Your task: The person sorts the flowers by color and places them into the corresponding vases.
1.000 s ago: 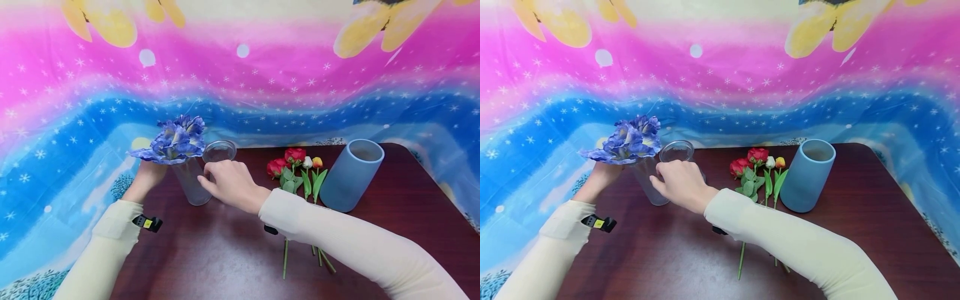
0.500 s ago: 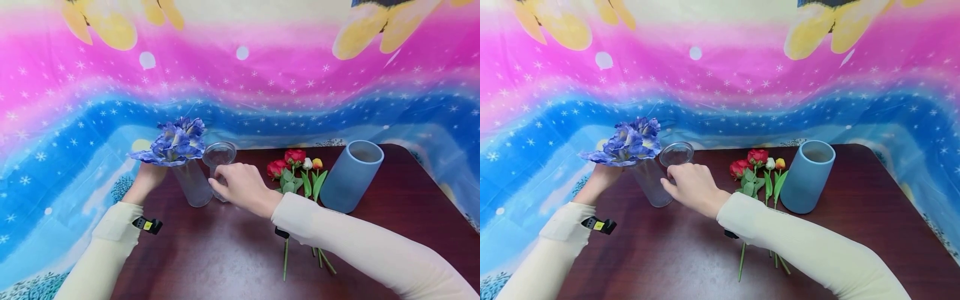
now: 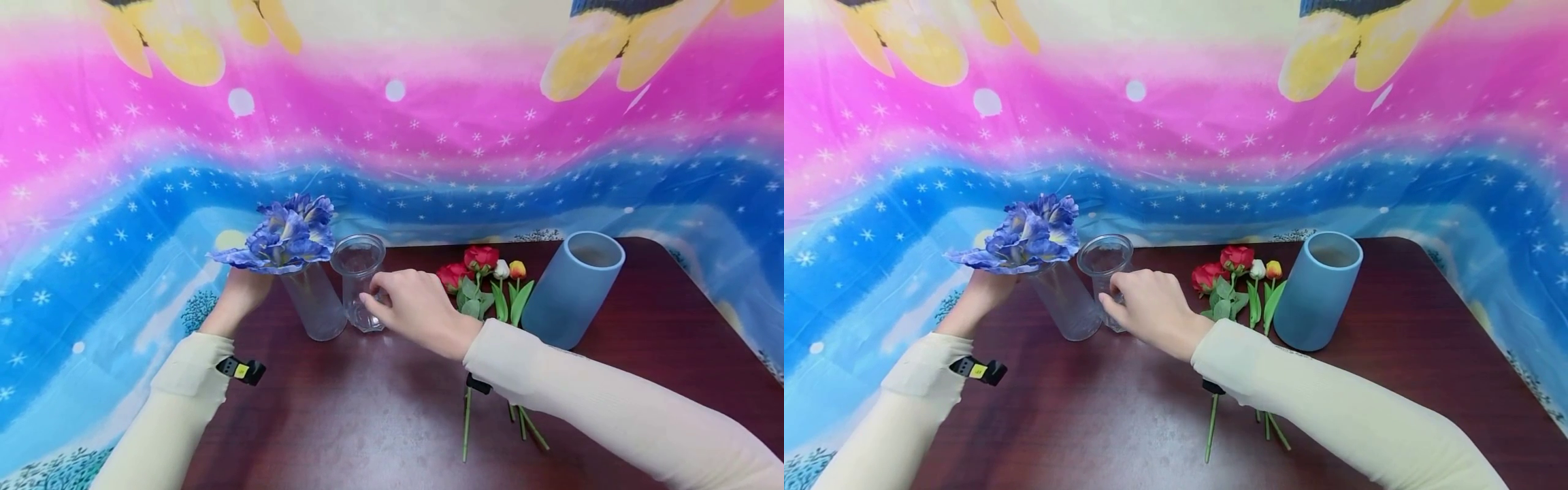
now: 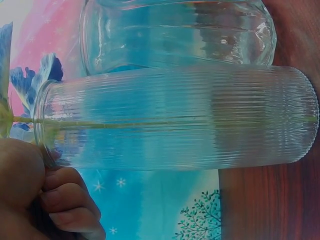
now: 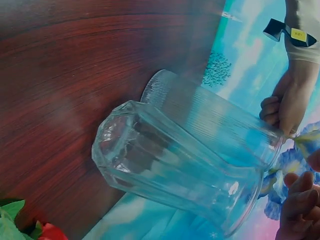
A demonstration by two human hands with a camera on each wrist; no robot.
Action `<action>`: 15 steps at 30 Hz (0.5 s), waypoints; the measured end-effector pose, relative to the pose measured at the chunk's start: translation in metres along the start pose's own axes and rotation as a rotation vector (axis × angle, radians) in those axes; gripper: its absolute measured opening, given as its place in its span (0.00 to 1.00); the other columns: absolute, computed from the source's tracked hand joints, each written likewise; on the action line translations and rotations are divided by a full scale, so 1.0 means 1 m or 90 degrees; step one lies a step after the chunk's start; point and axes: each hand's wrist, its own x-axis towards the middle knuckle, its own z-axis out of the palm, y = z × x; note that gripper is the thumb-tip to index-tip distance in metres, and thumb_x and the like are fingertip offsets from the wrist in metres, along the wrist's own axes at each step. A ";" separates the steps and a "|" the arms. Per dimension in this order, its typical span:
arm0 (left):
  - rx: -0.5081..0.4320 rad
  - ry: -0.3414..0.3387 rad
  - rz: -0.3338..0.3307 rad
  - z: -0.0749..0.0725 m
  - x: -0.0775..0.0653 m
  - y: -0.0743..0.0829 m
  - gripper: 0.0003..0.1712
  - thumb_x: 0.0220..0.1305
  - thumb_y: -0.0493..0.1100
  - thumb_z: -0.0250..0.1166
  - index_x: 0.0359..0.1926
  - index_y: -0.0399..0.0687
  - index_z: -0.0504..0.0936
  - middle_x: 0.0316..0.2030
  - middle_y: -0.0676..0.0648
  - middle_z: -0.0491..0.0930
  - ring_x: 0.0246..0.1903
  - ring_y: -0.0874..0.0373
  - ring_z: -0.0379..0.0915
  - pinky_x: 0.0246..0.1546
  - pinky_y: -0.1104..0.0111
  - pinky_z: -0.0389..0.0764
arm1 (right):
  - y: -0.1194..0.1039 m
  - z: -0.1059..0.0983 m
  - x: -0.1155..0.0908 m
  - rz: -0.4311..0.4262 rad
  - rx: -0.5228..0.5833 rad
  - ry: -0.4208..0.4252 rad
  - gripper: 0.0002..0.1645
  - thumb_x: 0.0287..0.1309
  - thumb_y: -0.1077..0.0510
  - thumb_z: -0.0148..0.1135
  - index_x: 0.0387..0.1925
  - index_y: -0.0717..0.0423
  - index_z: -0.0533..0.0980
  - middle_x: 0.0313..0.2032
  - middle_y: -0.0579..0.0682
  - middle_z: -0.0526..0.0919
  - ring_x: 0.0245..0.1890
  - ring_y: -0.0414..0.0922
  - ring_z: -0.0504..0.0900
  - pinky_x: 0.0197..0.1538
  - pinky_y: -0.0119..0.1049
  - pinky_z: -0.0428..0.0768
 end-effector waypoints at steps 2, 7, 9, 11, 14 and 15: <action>0.000 0.001 0.001 0.000 0.000 0.000 0.30 0.82 0.46 0.39 0.74 0.29 0.56 0.69 0.24 0.63 0.69 0.30 0.61 0.68 0.39 0.65 | 0.002 -0.001 -0.002 0.005 0.000 -0.002 0.09 0.65 0.48 0.66 0.33 0.47 0.83 0.16 0.38 0.75 0.17 0.34 0.70 0.18 0.30 0.65; -0.002 0.000 0.002 0.000 -0.001 -0.001 0.30 0.82 0.46 0.39 0.74 0.29 0.57 0.68 0.24 0.64 0.68 0.30 0.62 0.67 0.39 0.66 | 0.008 -0.003 -0.006 0.012 -0.004 0.002 0.10 0.64 0.48 0.67 0.34 0.49 0.84 0.17 0.39 0.76 0.18 0.34 0.70 0.18 0.30 0.65; -0.003 -0.002 -0.001 0.000 -0.001 -0.001 0.30 0.82 0.46 0.39 0.74 0.29 0.57 0.68 0.25 0.64 0.68 0.30 0.63 0.67 0.39 0.66 | 0.011 -0.004 -0.008 0.016 -0.005 0.003 0.10 0.64 0.48 0.67 0.34 0.49 0.84 0.16 0.39 0.75 0.17 0.34 0.69 0.18 0.30 0.65; -0.005 -0.004 -0.003 0.000 -0.001 -0.001 0.30 0.82 0.47 0.39 0.74 0.29 0.57 0.68 0.25 0.64 0.68 0.30 0.63 0.67 0.39 0.66 | 0.015 -0.005 -0.010 0.022 -0.004 0.001 0.10 0.64 0.48 0.66 0.34 0.49 0.84 0.15 0.38 0.74 0.17 0.34 0.69 0.18 0.30 0.64; -0.009 -0.003 -0.004 0.000 -0.001 -0.002 0.31 0.82 0.48 0.40 0.74 0.30 0.57 0.68 0.25 0.64 0.68 0.31 0.63 0.67 0.39 0.67 | 0.020 -0.006 -0.013 0.033 -0.001 0.000 0.10 0.64 0.47 0.66 0.34 0.49 0.84 0.15 0.38 0.73 0.16 0.34 0.68 0.19 0.31 0.64; -0.010 -0.003 -0.005 0.000 -0.001 -0.003 0.31 0.82 0.48 0.40 0.74 0.30 0.58 0.68 0.25 0.64 0.68 0.31 0.63 0.67 0.39 0.67 | 0.022 -0.006 -0.014 0.036 -0.001 0.001 0.10 0.64 0.47 0.67 0.34 0.49 0.84 0.14 0.38 0.73 0.16 0.34 0.68 0.19 0.31 0.64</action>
